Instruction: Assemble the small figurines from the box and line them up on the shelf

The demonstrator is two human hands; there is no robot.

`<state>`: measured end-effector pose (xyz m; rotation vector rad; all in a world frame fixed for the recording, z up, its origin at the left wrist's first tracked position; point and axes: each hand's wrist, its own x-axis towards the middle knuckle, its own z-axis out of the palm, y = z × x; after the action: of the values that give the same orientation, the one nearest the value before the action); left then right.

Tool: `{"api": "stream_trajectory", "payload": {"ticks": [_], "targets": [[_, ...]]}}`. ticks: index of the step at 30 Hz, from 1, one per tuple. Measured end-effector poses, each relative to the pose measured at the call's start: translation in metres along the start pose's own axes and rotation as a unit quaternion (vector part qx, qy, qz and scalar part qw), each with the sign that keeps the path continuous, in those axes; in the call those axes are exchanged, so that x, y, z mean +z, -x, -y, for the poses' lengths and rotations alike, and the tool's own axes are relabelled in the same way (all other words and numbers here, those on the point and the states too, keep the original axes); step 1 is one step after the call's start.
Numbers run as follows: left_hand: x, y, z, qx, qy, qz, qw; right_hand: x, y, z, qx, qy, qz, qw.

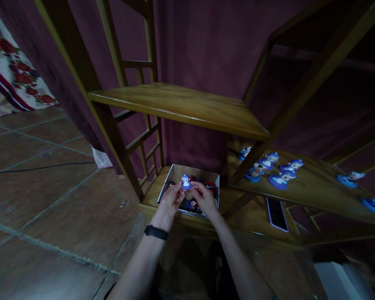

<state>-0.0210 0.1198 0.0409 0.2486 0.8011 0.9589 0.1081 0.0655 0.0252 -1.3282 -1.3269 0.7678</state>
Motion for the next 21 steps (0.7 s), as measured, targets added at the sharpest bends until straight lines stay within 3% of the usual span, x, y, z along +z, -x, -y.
{"api": "stream_trajectory", "payload": {"ticks": [21], "targets": [[0.004,0.008,0.003,-0.01,-0.03,0.01,0.999,-0.003,0.002,-0.011,0.041,-0.012,-0.017,0.999]]}}
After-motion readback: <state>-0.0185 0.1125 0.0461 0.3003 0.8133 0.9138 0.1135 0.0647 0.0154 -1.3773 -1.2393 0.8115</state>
